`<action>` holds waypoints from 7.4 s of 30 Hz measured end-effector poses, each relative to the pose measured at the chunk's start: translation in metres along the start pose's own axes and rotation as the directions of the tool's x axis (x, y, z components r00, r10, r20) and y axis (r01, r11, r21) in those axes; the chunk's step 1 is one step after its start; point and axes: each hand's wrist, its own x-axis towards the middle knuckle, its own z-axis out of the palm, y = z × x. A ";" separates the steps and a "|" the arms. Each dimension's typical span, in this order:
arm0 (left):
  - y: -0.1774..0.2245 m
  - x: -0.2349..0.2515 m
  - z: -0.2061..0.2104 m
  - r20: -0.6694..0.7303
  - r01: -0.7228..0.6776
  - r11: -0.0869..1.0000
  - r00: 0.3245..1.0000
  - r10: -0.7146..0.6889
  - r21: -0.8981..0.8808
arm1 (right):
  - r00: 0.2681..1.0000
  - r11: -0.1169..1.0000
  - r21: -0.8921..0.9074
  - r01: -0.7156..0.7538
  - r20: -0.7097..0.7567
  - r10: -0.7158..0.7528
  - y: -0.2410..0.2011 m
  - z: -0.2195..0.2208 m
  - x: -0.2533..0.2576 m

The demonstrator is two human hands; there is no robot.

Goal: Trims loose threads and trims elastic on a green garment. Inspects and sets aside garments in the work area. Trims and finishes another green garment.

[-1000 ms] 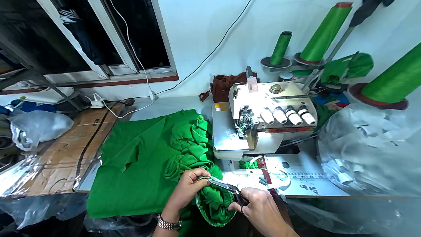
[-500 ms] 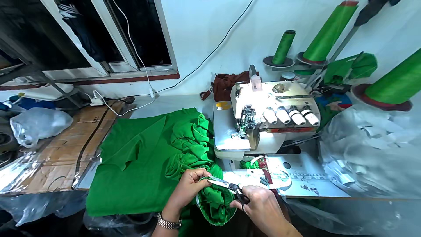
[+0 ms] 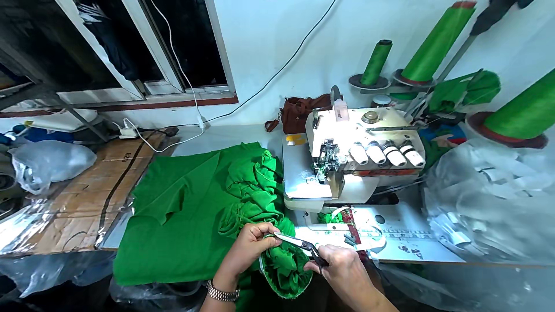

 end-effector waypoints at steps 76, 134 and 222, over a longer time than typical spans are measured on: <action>0.005 -0.001 0.005 -0.006 0.063 0.995 0.998 -0.063 0.075 | 0.984 0.981 -0.106 0.161 0.094 -0.152 0.016 -0.013 0.012; 0.014 -0.053 0.058 0.233 -0.439 0.836 0.896 0.378 0.331 | 0.671 0.304 0.683 -0.664 0.366 0.645 0.012 -0.100 -0.037; 0.015 -0.015 0.034 -0.290 -0.023 0.802 0.938 -0.189 -0.597 | 0.711 0.512 0.761 -0.398 -0.097 0.697 -0.044 0.008 0.030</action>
